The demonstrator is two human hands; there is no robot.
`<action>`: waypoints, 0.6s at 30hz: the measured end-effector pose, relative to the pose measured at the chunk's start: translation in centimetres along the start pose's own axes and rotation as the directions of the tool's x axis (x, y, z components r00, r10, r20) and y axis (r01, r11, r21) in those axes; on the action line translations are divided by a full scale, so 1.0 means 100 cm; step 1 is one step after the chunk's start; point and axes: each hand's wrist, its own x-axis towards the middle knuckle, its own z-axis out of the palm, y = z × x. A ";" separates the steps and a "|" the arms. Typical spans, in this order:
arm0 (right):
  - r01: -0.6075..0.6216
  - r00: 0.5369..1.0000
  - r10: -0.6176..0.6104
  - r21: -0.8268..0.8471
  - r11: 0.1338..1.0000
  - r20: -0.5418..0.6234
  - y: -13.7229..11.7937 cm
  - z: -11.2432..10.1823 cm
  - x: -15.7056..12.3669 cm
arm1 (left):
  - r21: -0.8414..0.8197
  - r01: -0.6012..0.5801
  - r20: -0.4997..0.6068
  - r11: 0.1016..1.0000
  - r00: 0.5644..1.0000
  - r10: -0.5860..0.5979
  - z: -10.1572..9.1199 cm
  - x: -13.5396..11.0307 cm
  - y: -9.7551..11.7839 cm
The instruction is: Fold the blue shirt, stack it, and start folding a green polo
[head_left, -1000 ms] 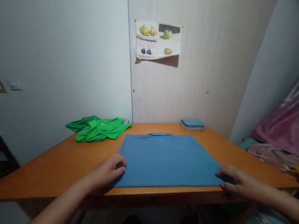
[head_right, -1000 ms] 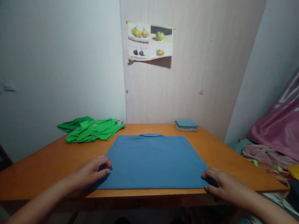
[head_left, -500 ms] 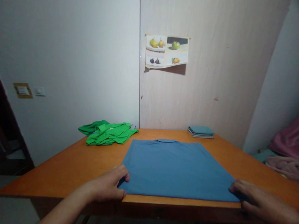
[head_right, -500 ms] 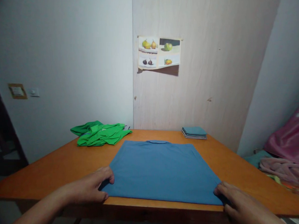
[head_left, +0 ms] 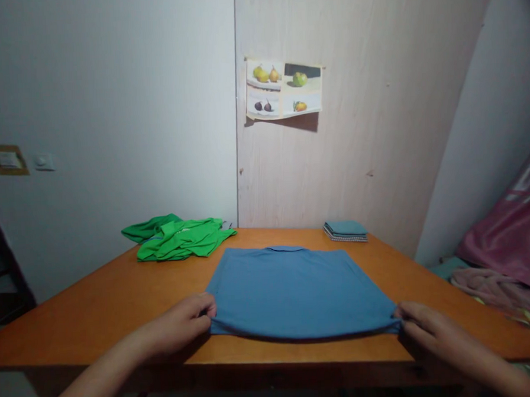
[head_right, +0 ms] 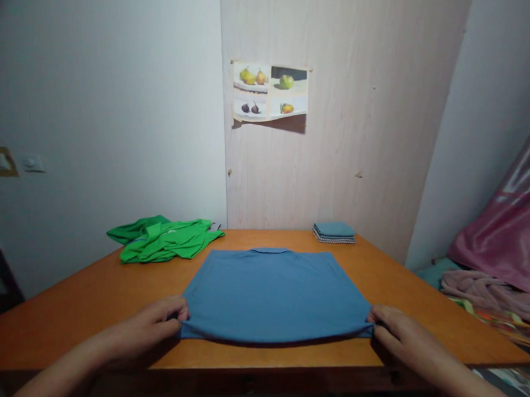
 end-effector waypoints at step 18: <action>-0.104 0.984 0.130 0.199 0.975 -0.123 0.041 0.022 0.106 | -0.410 0.168 -0.200 0.897 0.942 -0.268 0.000 0.092 -0.059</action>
